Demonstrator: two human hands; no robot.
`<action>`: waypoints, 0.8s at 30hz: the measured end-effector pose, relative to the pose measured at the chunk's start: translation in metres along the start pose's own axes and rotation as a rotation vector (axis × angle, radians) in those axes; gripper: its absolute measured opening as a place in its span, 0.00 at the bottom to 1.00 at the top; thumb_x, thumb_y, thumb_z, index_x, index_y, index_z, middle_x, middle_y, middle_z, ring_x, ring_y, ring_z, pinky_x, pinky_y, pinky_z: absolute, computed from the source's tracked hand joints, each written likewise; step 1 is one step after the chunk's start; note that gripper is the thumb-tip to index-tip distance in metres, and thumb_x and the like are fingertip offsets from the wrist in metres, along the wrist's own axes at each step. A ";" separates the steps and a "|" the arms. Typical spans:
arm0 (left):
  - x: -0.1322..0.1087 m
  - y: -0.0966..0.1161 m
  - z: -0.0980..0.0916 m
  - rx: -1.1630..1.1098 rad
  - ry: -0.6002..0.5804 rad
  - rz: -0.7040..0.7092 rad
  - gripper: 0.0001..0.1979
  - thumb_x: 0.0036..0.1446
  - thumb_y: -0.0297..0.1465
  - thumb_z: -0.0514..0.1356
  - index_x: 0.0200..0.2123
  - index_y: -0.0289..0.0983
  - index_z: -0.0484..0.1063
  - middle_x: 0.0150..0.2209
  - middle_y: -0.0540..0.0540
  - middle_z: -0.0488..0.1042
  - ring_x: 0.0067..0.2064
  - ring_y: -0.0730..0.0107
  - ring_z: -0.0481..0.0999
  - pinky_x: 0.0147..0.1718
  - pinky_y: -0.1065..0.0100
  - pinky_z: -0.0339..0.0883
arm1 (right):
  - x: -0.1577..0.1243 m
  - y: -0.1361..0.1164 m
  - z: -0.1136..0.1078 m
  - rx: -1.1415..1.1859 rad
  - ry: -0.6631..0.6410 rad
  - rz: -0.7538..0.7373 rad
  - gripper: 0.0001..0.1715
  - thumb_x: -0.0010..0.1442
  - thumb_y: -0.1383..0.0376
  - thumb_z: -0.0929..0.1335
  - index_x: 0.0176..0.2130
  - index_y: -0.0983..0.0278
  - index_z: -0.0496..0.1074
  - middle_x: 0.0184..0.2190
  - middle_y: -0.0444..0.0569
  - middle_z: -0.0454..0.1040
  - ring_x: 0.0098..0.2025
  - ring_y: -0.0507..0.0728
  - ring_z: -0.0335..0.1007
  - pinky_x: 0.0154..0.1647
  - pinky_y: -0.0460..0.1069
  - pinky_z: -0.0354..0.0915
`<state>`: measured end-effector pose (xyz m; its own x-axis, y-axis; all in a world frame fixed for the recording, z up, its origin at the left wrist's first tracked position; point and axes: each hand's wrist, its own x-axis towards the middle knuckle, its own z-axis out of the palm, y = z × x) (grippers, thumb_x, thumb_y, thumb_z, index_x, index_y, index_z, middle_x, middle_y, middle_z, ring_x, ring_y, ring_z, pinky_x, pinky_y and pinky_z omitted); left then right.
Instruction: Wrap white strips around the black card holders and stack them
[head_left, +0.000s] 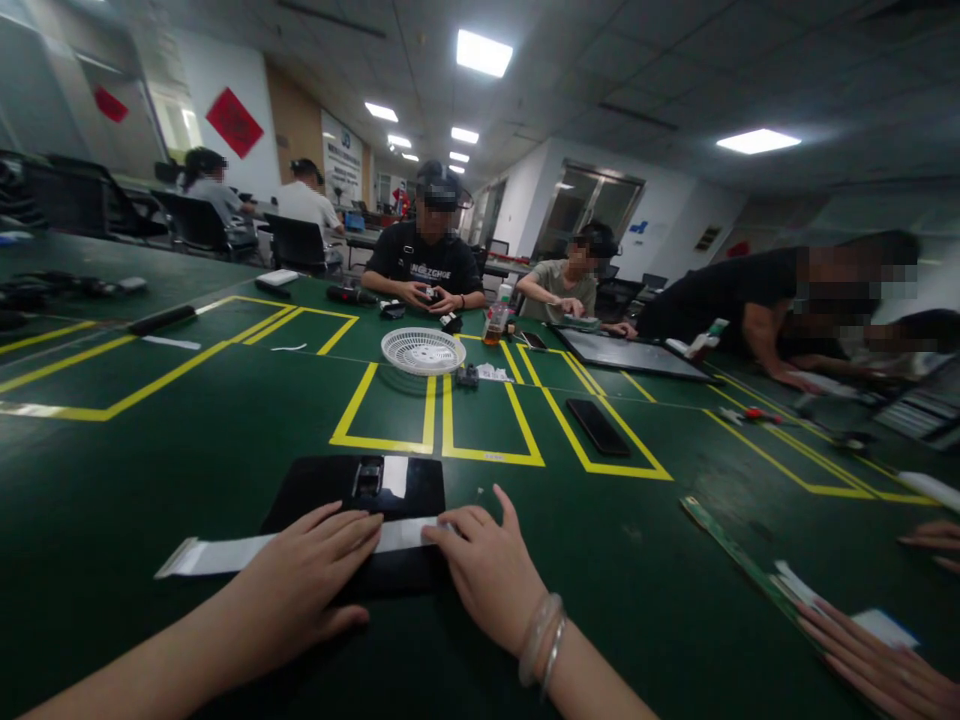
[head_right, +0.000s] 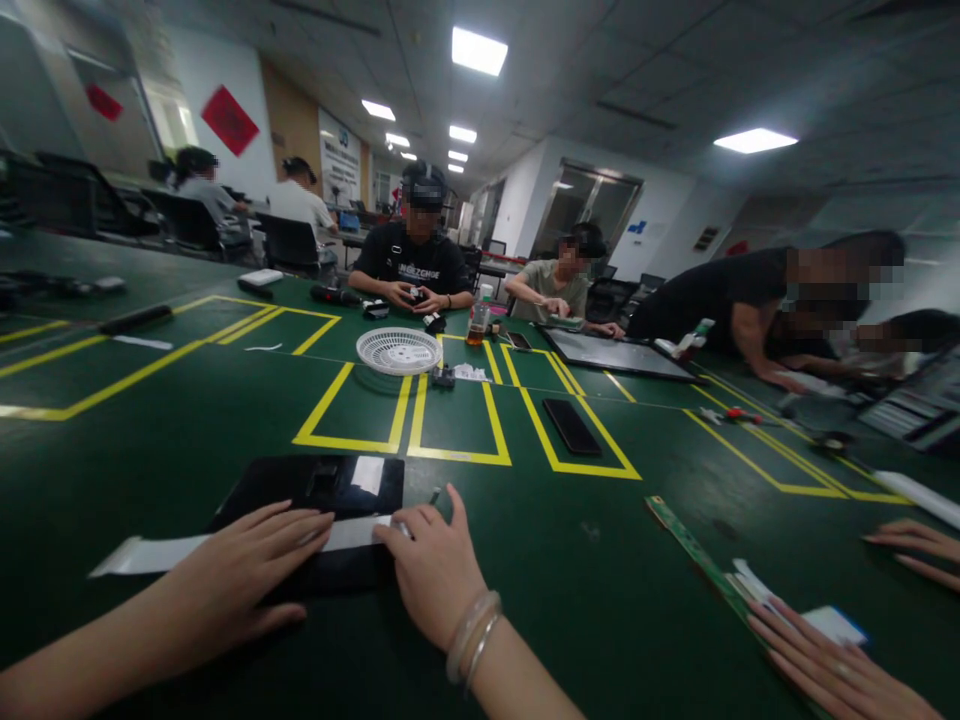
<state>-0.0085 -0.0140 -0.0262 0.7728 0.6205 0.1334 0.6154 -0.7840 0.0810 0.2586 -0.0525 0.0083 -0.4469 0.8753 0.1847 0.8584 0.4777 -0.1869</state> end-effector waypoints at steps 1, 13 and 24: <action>0.000 0.001 -0.001 -0.011 0.009 -0.002 0.33 0.58 0.44 0.66 0.64 0.40 0.66 0.63 0.41 0.64 0.61 0.46 0.66 0.62 0.45 0.59 | -0.001 -0.001 -0.001 0.006 0.003 0.000 0.23 0.67 0.69 0.63 0.57 0.48 0.68 0.50 0.45 0.76 0.54 0.58 0.69 0.67 0.71 0.36; -0.001 0.004 -0.005 0.030 0.045 0.055 0.23 0.58 0.29 0.65 0.57 0.38 0.73 0.55 0.42 0.73 0.53 0.50 0.74 0.52 0.53 0.71 | -0.007 -0.012 -0.001 -0.012 -0.017 -0.025 0.18 0.67 0.55 0.66 0.55 0.52 0.68 0.54 0.48 0.73 0.56 0.61 0.66 0.67 0.70 0.40; 0.003 -0.020 -0.010 0.002 0.060 -0.061 0.47 0.53 0.53 0.66 0.70 0.41 0.54 0.67 0.40 0.55 0.66 0.44 0.58 0.64 0.42 0.50 | -0.010 -0.016 -0.001 0.033 -0.024 -0.111 0.27 0.69 0.51 0.62 0.64 0.54 0.60 0.64 0.51 0.64 0.67 0.62 0.53 0.69 0.68 0.34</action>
<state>-0.0199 0.0036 -0.0175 0.7230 0.6650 0.1874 0.6617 -0.7445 0.0889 0.2502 -0.0692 0.0107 -0.5447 0.8184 0.1833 0.7949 0.5735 -0.1980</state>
